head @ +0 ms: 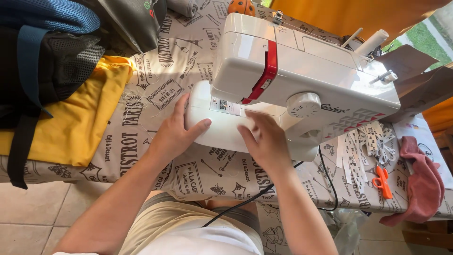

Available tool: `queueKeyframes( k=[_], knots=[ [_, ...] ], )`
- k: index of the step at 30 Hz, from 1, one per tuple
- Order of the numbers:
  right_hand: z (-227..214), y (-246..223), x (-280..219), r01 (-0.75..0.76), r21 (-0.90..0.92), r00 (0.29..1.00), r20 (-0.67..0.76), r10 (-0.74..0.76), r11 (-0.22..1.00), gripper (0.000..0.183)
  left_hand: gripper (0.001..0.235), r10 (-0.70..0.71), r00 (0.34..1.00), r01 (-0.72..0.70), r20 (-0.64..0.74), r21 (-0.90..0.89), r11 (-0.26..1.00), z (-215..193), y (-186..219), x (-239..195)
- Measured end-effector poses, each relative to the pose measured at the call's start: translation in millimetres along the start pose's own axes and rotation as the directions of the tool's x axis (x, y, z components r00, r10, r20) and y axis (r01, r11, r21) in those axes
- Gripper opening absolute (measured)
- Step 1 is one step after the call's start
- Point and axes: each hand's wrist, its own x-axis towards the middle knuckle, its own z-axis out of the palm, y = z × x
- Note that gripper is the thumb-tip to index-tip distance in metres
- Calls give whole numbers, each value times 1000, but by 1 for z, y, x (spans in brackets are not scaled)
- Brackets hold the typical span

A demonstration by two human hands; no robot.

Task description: Cutting small white labels from a strip and sewing them using a sewing machine.

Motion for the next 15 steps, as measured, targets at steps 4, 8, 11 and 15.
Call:
queueKeyframes(
  k=[4, 8, 11, 15],
  knots=[
    [30, 13, 44, -351, -197, 897, 211, 389, 916, 47, 109, 17, 999, -16, -29, 9, 1000, -3, 3, -1],
    [36, 10, 56, -370, -135, 887, 244, 392, 919, 30, 97, 160, 977, -159, -144, 18, 987, 6, -19, 7],
    [38, 27, 39, -361, -75, 903, 221, 368, 930, 29, 69, 428, 853, -432, -300, 54, 900, 14, -37, 9],
    [-2, -27, 29, -300, 139, 932, 252, 260, 944, 19, 28, 686, 646, -691, -335, 125, 712, 19, -28, 8]
  ],
)
